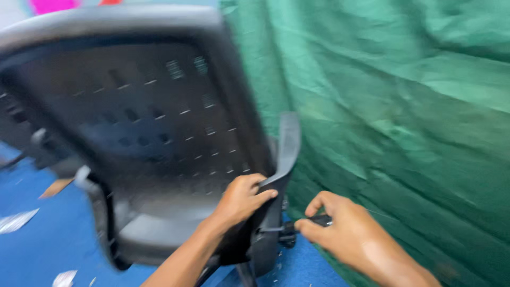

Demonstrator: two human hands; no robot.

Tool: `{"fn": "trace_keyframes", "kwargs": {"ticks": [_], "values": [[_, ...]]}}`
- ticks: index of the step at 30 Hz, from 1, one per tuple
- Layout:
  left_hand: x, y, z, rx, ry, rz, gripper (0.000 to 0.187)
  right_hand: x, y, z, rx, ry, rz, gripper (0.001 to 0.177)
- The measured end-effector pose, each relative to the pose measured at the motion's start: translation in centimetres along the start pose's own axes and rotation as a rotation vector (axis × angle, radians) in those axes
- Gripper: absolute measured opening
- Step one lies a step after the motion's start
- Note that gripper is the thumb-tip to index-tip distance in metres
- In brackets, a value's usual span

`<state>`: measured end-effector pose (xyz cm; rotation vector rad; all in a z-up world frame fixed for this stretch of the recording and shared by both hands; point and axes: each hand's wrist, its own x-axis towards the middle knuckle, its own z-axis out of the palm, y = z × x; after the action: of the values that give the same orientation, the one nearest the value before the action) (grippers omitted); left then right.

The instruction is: The person uses a screwdriver to tighten screws on the back of a black office chair, securing the backrest to the seat frame. The person holds the chair steady with one hand while turning the screwdriver with the other.

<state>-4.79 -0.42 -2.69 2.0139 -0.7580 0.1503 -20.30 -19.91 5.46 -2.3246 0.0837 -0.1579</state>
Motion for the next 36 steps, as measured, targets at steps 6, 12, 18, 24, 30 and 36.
{"fn": "trace_keyframes", "kwargs": {"ticks": [6, 12, 18, 24, 30, 36], "values": [[0.0, -0.3, 0.2, 0.072, 0.018, -0.122, 0.023, -2.0, -0.4, 1.1, 0.034, 0.079, 0.249, 0.038], [-1.1, 0.2, 0.5, 0.095, 0.098, -0.095, 0.031, -3.5, 0.4, 4.0, 0.126, 0.232, -0.070, 0.034], [-1.0, -0.8, 0.7, 0.050, 0.107, -0.025, 0.034, -4.3, 0.1, 5.0, 0.335, 0.059, 0.493, 0.024], [-0.8, -1.2, -0.1, 0.040, 0.062, 0.003, 0.038, -5.0, 0.2, 6.4, 0.312, 0.126, 0.413, 0.037], [-0.8, -0.7, -0.5, 0.026, -0.006, -0.080, 0.039, -6.4, 2.7, 5.8, -0.004, 0.018, 0.406, 0.045], [-0.1, 1.2, -1.2, 0.247, -0.018, -0.096, 0.046, -5.2, 2.9, 6.4, 0.412, 0.144, 0.446, 0.034]]}}
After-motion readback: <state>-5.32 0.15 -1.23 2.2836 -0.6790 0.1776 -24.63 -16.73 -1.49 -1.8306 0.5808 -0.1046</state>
